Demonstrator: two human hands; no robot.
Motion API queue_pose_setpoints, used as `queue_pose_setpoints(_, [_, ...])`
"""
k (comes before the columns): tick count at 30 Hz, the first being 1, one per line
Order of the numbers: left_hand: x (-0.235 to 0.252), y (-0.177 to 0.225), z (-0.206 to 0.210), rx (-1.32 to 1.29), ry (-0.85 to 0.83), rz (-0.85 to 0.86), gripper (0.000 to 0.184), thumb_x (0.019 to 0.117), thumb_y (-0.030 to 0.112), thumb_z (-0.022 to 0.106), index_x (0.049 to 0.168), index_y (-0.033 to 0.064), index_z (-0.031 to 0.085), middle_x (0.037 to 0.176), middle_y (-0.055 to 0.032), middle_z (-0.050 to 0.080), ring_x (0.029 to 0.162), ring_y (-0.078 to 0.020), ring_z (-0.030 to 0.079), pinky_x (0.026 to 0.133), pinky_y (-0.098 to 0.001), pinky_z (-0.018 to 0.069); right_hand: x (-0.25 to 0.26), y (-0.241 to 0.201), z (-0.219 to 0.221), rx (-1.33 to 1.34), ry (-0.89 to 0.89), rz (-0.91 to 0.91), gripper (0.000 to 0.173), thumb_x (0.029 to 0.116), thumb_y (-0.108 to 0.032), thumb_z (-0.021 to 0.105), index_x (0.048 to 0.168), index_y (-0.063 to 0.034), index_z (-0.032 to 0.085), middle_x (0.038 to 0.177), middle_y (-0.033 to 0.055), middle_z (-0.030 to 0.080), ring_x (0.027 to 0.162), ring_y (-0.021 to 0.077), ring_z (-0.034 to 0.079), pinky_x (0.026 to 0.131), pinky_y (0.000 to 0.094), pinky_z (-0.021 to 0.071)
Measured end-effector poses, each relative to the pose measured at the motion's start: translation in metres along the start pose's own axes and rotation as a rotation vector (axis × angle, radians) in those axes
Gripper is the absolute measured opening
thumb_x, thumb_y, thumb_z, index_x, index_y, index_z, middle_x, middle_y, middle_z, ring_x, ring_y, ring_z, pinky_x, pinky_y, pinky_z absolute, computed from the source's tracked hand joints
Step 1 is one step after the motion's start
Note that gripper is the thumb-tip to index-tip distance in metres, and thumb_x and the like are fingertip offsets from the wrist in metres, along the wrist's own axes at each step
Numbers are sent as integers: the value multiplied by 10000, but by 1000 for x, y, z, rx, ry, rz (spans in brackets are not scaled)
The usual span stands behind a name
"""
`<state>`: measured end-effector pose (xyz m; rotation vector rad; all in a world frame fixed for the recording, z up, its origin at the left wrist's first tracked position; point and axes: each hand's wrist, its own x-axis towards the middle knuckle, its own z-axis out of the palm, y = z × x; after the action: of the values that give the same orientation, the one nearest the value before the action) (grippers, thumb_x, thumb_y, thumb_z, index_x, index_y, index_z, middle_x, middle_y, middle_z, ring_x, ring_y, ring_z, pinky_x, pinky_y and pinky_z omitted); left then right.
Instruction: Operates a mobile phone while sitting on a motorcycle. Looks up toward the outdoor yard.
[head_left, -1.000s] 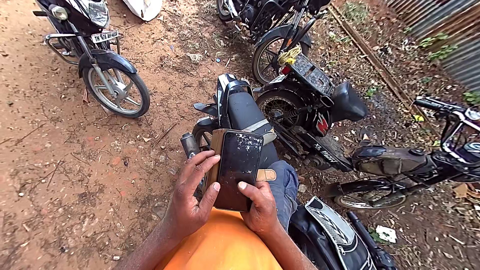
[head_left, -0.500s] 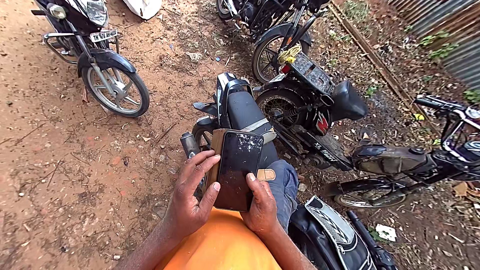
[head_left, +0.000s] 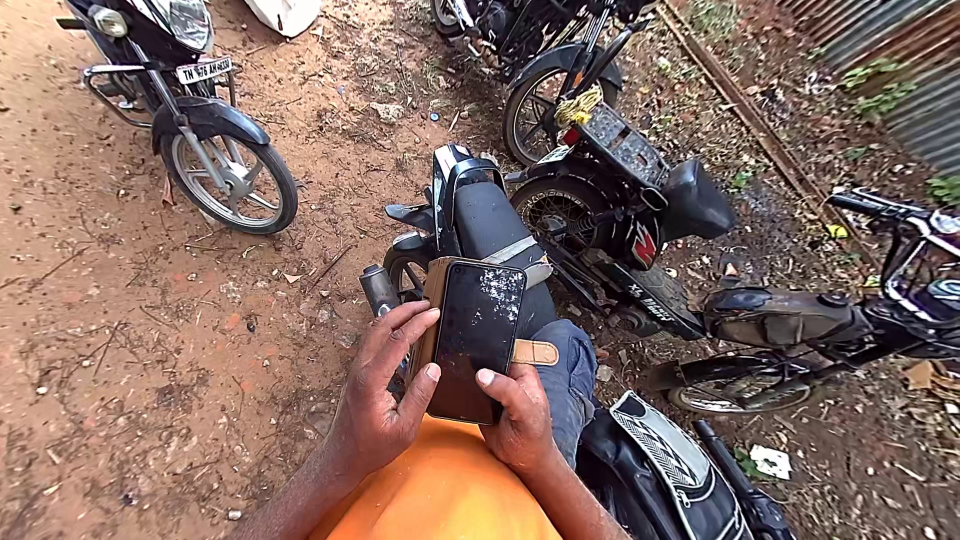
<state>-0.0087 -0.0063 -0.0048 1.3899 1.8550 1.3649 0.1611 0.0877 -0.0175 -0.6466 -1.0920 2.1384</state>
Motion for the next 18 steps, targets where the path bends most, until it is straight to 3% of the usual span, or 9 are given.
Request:
queue_pose_setpoints(4, [1, 0, -1, -27, 1, 11, 477, 978, 272, 590, 1448, 190, 575, 1542, 22, 482, 1370, -219, 520, 1052, -490, 550, 0, 0, 0, -14, 40, -8, 373, 909, -93, 601, 1281, -114, 630, 1084, 129, 715, 929, 201, 721, 801, 434, 617])
queue_pose_setpoints(10, [1, 1, -3, -46, -1, 26, 479, 980, 258, 598, 1450, 172, 570, 1541, 6, 486, 1368, -235, 524, 1055, -497, 552, 4, -3, 5, -128, 109, -67, 328, 1049, -310, 519, 1310, -149, 634, 1103, 92, 714, 954, 179, 715, 818, 411, 617])
queue_pose_setpoints(14, [1, 1, -3, -33, 0, 24, 485, 981, 266, 596, 1457, 178, 564, 1540, 11, 484, 1364, -230, 526, 1049, -488, 556, 4, -3, 5, -127, 101, -80, 342, 1056, -358, 496, 1284, -154, 647, 1087, 75, 718, 953, 165, 716, 818, 400, 617])
queue_pose_setpoints(18, [0, 2, -2, -30, -2, 23, 496, 979, 264, 598, 1465, 174, 556, 1538, 10, 486, 1368, -227, 523, 1057, -489, 551, 3, -4, 3, -137, 87, -78, 325, 1017, -329, 567, 1272, -142, 646, 1085, 86, 713, 939, 173, 713, 799, 404, 617])
